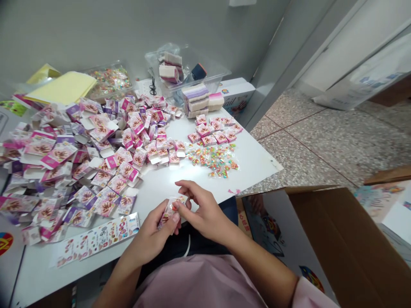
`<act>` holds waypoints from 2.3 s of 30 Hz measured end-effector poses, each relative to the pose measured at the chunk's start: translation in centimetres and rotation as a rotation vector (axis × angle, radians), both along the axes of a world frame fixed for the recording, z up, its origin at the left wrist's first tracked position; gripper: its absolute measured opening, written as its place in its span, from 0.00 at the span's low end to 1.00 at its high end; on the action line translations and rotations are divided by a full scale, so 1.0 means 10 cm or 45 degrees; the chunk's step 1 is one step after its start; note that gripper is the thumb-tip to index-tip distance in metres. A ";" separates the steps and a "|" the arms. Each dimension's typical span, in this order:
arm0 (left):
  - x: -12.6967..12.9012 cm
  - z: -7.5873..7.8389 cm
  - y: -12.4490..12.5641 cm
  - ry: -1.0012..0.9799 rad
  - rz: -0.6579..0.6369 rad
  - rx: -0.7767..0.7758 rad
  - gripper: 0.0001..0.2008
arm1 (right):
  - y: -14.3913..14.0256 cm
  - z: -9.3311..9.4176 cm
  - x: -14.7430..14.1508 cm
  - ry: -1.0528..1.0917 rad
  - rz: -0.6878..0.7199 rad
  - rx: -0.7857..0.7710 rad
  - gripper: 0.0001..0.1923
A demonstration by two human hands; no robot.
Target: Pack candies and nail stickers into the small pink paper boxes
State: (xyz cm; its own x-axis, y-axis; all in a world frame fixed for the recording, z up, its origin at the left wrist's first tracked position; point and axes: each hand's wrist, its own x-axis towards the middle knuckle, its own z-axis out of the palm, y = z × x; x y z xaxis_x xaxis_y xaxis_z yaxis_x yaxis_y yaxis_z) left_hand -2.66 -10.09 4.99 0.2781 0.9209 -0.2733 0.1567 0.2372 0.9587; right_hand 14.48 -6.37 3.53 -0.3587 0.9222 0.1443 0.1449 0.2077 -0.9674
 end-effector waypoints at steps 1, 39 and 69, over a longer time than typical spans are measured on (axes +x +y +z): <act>0.01 0.00 0.00 -0.021 0.002 -0.012 0.13 | -0.01 -0.01 0.00 0.076 -0.014 -0.060 0.19; -0.05 0.11 -0.12 -0.310 -0.120 0.703 0.23 | -0.40 0.37 -0.02 -0.217 -0.035 0.839 0.18; 0.09 -0.26 -0.18 -0.084 0.189 0.531 0.21 | -0.17 0.36 -0.09 -0.363 0.281 0.263 0.11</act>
